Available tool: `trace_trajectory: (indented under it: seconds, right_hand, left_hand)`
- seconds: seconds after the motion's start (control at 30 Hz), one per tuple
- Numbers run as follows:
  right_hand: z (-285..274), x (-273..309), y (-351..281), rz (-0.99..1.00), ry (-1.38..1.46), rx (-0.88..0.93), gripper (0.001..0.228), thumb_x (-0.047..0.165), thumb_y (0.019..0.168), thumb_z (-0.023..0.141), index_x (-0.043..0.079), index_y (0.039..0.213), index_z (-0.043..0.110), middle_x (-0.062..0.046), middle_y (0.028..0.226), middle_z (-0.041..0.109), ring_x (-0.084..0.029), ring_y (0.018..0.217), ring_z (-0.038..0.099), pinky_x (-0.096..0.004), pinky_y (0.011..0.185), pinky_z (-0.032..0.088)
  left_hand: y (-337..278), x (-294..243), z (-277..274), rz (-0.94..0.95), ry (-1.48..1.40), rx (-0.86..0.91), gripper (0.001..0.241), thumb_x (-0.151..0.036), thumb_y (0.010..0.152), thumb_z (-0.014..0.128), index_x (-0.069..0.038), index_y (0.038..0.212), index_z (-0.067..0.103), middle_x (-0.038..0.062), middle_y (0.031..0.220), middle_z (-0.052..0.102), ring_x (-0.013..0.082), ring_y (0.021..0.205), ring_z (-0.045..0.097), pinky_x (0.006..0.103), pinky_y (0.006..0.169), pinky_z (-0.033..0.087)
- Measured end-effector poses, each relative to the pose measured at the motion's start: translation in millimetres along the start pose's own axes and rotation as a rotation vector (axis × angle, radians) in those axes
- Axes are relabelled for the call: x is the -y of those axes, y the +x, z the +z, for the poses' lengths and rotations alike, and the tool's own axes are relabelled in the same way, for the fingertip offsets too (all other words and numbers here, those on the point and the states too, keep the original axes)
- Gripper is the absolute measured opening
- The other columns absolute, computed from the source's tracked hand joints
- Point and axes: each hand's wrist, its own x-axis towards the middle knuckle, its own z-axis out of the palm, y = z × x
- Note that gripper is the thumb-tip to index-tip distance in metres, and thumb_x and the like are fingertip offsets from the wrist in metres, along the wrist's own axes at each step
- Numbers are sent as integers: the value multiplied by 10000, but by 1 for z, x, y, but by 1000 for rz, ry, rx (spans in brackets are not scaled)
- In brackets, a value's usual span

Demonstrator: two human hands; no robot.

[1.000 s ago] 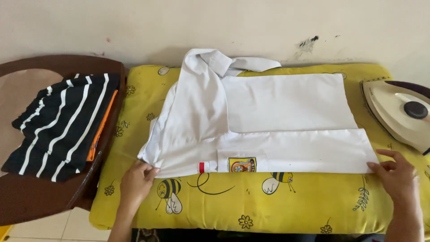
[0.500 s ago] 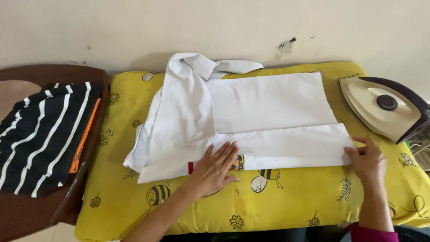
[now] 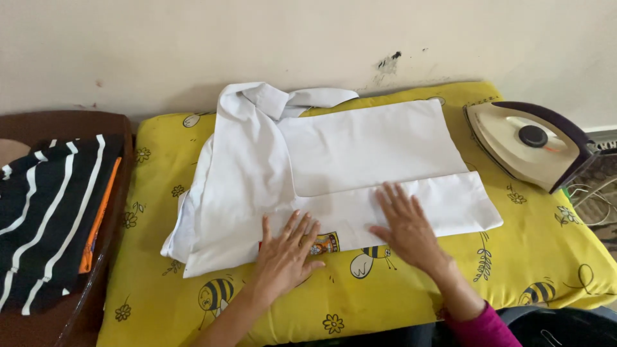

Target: The person irons a white shirt on a yellow ironing board, smoothing the fabric and using an iron to press the sleeves, collar, and body. The person folds the shirt neatly after ironing and places it on the board.

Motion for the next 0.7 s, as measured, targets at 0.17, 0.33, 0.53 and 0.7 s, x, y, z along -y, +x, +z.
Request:
trace_trajectory:
  seconds: [0.17,0.33,0.53,0.7]
  right_hand:
    - [50,-59,-12,20,-362,-161,753,647,1006,241,226,1628,172,-38,1690,158,-270,1550,133,-590,1159,152]
    - [-21,-99,-17,562,-61,208,790,701,940,76,319,1623,-22,28,1718,-107,-225,1572,-113,-609,1209,-72]
    - [-4,-62,-3,390,-176,47,823,668,985,149,148,1622,120,-133,1718,30,-359,1574,-16,-747,1145,9]
    - [-13,74,14,-486,131,48,779,535,1036,399,160,1654,107,-102,1721,85,-294,1587,23,-537,1236,16]
  left_hand:
    - [30,20,-79,-88,-317,934,882,-735,974,319,-222,1633,37,57,1712,-58,289,1566,-11,810,1122,121]
    - [3,35,-76,-177,-359,965,830,-655,1012,394,-253,1639,30,30,1720,-79,269,1570,-54,790,1133,138]
    - [-45,34,-42,-134,-218,429,978,-556,922,661,-71,1617,172,119,1654,295,257,1510,295,688,1105,251]
    - [-66,34,-35,-81,-251,406,790,-435,1005,552,-14,1595,237,164,1640,307,323,1513,276,605,1179,212]
